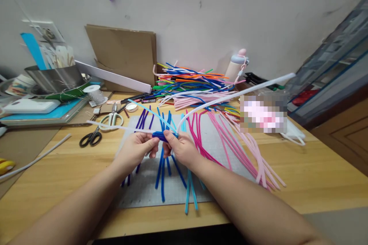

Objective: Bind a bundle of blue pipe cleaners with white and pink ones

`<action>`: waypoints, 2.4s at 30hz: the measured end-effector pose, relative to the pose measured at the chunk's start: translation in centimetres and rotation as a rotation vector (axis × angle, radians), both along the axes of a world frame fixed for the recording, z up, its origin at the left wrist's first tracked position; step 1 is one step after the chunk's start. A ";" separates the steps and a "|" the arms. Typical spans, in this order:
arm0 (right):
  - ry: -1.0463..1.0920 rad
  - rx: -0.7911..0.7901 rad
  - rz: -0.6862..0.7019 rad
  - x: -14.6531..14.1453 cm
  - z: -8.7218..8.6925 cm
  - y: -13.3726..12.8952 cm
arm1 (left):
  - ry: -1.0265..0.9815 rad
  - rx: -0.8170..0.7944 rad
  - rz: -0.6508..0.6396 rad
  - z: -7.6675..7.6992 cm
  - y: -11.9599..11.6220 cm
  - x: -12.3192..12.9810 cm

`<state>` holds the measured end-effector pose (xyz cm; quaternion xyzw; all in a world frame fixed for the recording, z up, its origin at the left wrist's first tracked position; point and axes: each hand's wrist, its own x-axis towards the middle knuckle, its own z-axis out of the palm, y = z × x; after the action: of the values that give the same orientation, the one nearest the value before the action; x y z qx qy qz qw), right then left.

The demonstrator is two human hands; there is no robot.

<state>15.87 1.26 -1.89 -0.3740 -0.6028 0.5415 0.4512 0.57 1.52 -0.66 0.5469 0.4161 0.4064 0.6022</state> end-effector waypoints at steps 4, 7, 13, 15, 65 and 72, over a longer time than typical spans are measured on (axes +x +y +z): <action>0.019 -0.056 0.060 0.2 0.2 0.1 | -0.236 -0.029 0.006 0.0 0.2 0.1; 0.069 -0.129 0.131 0.2 0.3 0.2 | -0.372 -0.104 0.022 0.2 0.2 0.1; 0.040 -0.160 0.253 0.6 0.4 0.2 | -0.323 -0.197 0.012 0.7 0.0 -0.4; 0.004 -0.142 0.250 0.7 0.4 0.2 | -0.283 -0.158 0.003 0.8 0.0 -0.5; -0.762 0.848 0.189 2.7 1.0 1.6 | 0.369 -0.025 -0.160 -0.1 0.8 -1.4; -0.911 0.916 0.083 2.4 1.1 1.0 | 0.250 -0.094 -0.146 0.3 0.4 -1.0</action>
<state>18.22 2.22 -0.76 -0.3121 -0.9179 0.0334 0.2427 -0.46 1.94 -0.40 0.5933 0.4654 0.2701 0.5987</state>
